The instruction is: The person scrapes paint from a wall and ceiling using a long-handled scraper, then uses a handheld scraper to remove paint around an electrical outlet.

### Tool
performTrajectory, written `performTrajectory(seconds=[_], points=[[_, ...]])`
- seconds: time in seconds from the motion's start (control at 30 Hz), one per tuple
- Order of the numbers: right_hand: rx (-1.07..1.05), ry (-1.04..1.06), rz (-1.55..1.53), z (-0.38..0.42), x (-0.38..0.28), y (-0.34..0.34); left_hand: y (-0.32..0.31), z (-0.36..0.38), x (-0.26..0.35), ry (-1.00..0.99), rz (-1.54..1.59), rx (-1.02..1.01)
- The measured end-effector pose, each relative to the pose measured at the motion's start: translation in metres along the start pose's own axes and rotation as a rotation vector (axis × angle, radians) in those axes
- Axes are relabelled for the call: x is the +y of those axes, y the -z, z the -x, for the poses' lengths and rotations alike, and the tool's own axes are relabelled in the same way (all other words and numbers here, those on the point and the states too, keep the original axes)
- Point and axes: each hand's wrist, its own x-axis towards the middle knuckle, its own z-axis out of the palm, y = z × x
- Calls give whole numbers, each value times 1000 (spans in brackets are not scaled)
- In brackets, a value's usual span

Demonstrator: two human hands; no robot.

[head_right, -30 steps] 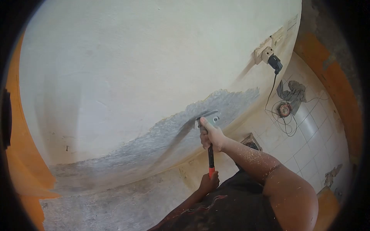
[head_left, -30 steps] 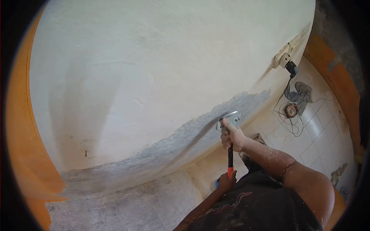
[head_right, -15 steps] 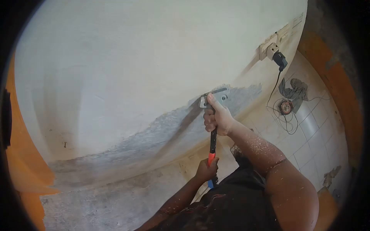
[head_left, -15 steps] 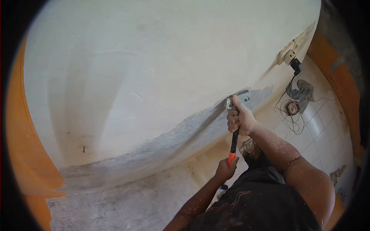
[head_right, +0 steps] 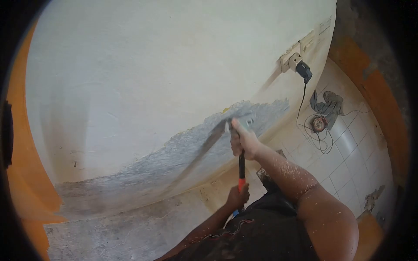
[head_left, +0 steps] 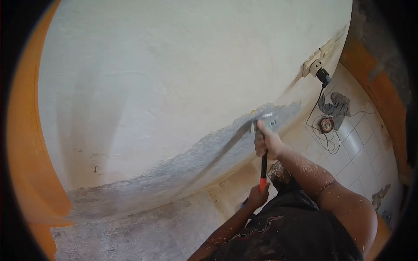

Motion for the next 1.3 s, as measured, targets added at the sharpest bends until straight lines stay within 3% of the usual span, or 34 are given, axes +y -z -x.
performTrajectory(seconds=[0.07,0.13,0.2,0.27,0.33,0.43,0.53,0.6,0.7,0.83,0.87,0.93,1.0,1.13,1.2,1.27,1.3], points=[[20,-35,25,-3,2,1,-14,3,-27,100,78,-40],[12,19,91,7,-13,-23,-14,3,-2,134,218,-92],[71,-47,66,14,-28,-37,-5,-1,29,-26,204,-152],[37,19,102,15,-32,-36,-4,-1,34,28,301,-192],[46,19,47,13,-25,-14,-10,-3,19,27,133,-143],[150,-26,87,15,1,10,-26,-4,-30,79,160,-163],[42,107,160,16,-22,-26,-19,-8,11,-15,-13,-63],[87,18,140,18,-33,-40,-12,-15,26,-118,169,-142],[20,39,69,16,-32,-18,-14,-7,31,11,208,-139],[94,-36,109,20,-8,-1,-33,1,-7,97,223,-158],[92,-35,108,14,-14,-4,-28,-5,-2,98,221,-157],[-10,34,121,11,-40,-31,-13,-19,26,-123,72,-85],[6,29,129,12,-36,-29,-8,-16,33,-96,190,-142],[33,78,80,18,-22,-8,-18,-13,9,43,58,-112],[147,-30,98,11,-10,5,-27,-14,-12,133,252,-181],[181,-15,132,1,-23,3,-18,-30,-5,80,148,-148],[94,11,105,1,-34,-4,-14,-31,5,38,49,-116]])
